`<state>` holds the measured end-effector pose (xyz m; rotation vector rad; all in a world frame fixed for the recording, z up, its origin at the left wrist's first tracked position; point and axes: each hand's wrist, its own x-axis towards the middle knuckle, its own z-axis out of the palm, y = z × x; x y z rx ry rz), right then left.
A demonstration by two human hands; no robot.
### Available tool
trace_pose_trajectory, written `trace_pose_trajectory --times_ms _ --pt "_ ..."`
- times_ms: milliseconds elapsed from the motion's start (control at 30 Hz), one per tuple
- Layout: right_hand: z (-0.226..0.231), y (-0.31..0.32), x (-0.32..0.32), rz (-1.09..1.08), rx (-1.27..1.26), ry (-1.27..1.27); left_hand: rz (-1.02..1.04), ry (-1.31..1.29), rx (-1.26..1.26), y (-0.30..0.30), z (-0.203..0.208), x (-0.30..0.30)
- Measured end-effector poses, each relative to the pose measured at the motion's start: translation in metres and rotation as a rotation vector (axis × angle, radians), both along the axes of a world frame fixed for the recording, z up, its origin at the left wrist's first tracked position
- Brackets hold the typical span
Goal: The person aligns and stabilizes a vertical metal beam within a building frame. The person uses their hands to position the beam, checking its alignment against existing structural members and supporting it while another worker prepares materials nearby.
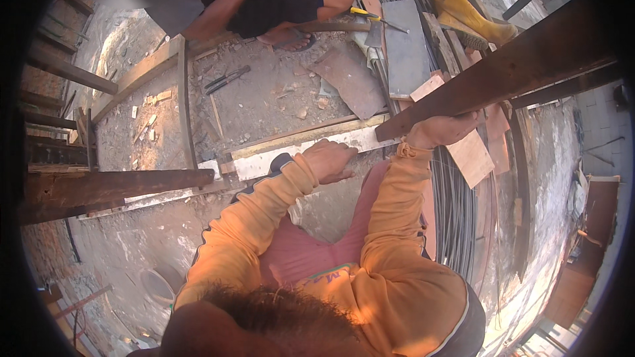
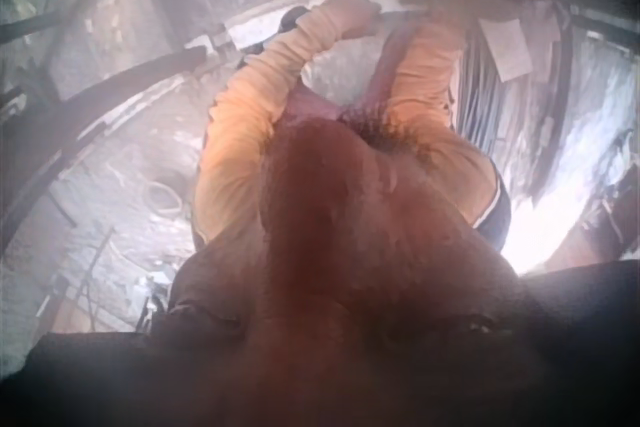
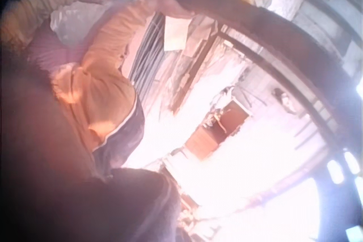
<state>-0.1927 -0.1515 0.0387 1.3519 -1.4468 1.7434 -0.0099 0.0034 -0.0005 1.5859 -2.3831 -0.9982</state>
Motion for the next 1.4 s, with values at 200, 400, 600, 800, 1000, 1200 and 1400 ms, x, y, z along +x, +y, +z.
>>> trace_pose_trajectory --times_ms 200,400,600,800,1000,1200,1400 --pt "-0.004 0.006 -0.002 0.003 0.112 0.002 0.003 0.038 0.018 0.0 0.008 0.007" --pt "0.009 0.013 0.01 0.202 0.097 -0.173 0.028 0.086 0.01 0.002 0.008 0.016" --pt "0.013 0.016 0.012 0.237 0.143 -0.163 0.043 0.08 0.004 0.005 0.008 0.024" --pt "0.007 0.011 0.013 0.101 0.056 -0.127 0.046 0.063 0.013 0.006 0.011 0.026" --pt "0.002 0.003 0.0 0.047 0.114 -0.086 0.062 0.076 0.005 0.007 0.01 0.028" --pt "-0.004 -0.009 -0.002 -0.015 -0.115 0.027 0.064 0.065 -0.033 0.007 0.004 0.027" --pt "0.009 0.001 0.006 0.171 -0.011 -0.085 0.053 0.059 -0.032 0.006 0.004 0.026"
